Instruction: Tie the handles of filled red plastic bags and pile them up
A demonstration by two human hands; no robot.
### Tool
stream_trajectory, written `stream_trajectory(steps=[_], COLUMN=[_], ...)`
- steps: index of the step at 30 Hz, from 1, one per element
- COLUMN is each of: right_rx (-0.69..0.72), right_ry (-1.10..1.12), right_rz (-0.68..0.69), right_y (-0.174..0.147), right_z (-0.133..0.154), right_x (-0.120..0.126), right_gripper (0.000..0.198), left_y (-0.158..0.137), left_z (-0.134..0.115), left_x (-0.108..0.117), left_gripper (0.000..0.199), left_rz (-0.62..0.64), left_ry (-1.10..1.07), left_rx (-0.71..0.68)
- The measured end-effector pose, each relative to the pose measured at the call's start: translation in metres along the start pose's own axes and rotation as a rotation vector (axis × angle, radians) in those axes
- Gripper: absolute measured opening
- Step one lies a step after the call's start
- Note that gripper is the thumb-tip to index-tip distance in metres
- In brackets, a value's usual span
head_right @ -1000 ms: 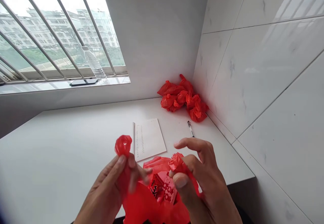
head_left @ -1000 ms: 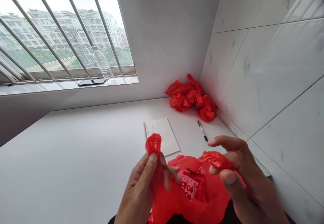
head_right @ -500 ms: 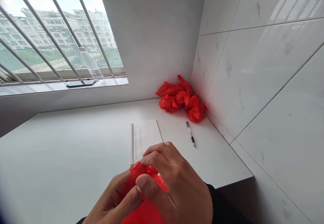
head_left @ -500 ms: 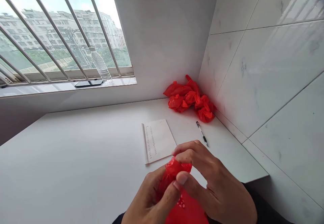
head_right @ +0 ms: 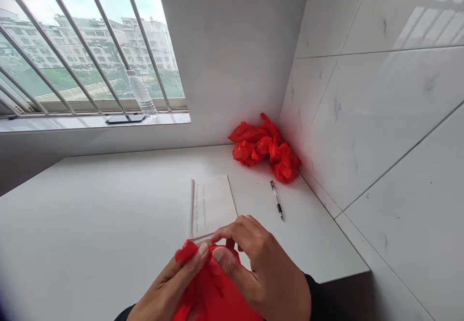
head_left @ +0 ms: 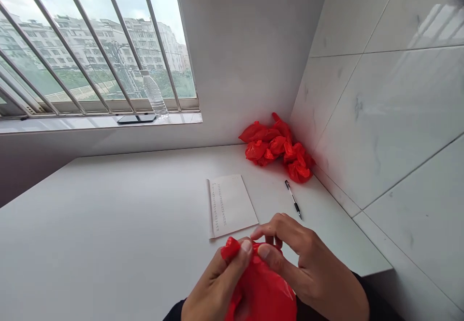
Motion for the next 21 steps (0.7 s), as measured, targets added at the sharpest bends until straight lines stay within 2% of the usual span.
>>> stream_trajectory(steps=[3, 5, 9, 11, 13, 16, 19, 21], right_rx=[-0.076, -0.099, -0.129, -0.196, -0.270, -0.336, -0.264, -0.166], right_ry=[0.091, 0.150, 0.181, 0.157, 0.194, 0.299, 0.357, 0.404], right_rz=[-0.015, -0.012, -0.014, 0.003, 0.104, 0.218, 0.240, 0.280], right_y=[-0.009, -0.017, -0.023, -0.021, -0.018, -0.013, -0.008, -0.002], right_z=[0.000, 0.003, 0.001, -0.009, -0.020, -0.030, -0.026, -0.017], right_x=[0.001, 0.001, 0.000, -0.004, -0.013, -0.023, -0.021, -0.020], right_gripper=[0.007, 0.005, 0.015, 0.025, 0.037, 0.044, 0.037, 0.034], left_y=[0.002, 0.001, -0.002, -0.003, -0.005, -0.016, -0.034, -0.044], left_z=[-0.010, -0.016, -0.023, -0.027, -0.033, -0.045, -0.050, -0.051], left_x=[-0.006, -0.009, -0.011, -0.008, -0.005, -0.004, -0.003, 0.000], left_gripper=[0.035, 0.027, 0.015, 0.010, 0.004, 0.016, 0.033, 0.034], left_rz=[0.194, 0.290, 0.373, 0.329, 0.244, 0.076, -0.098, -0.214], left_ry=[-0.221, -0.276, -0.122, 0.057, 0.252, 0.524, 0.714, 0.783], left_rx=[-0.033, -0.089, -0.174, -0.260, -0.400, -0.749, -1.027, -1.112])
Point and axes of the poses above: each hand's wrist, its own y-axis towards the middle knuckle, its own x-axis out of the back of the hand, z = x × y, the point moved 5 cm from there along y, towards the middle knuckle, and after that the axes turned 5 degrees about -y, right-handed, at the moved point
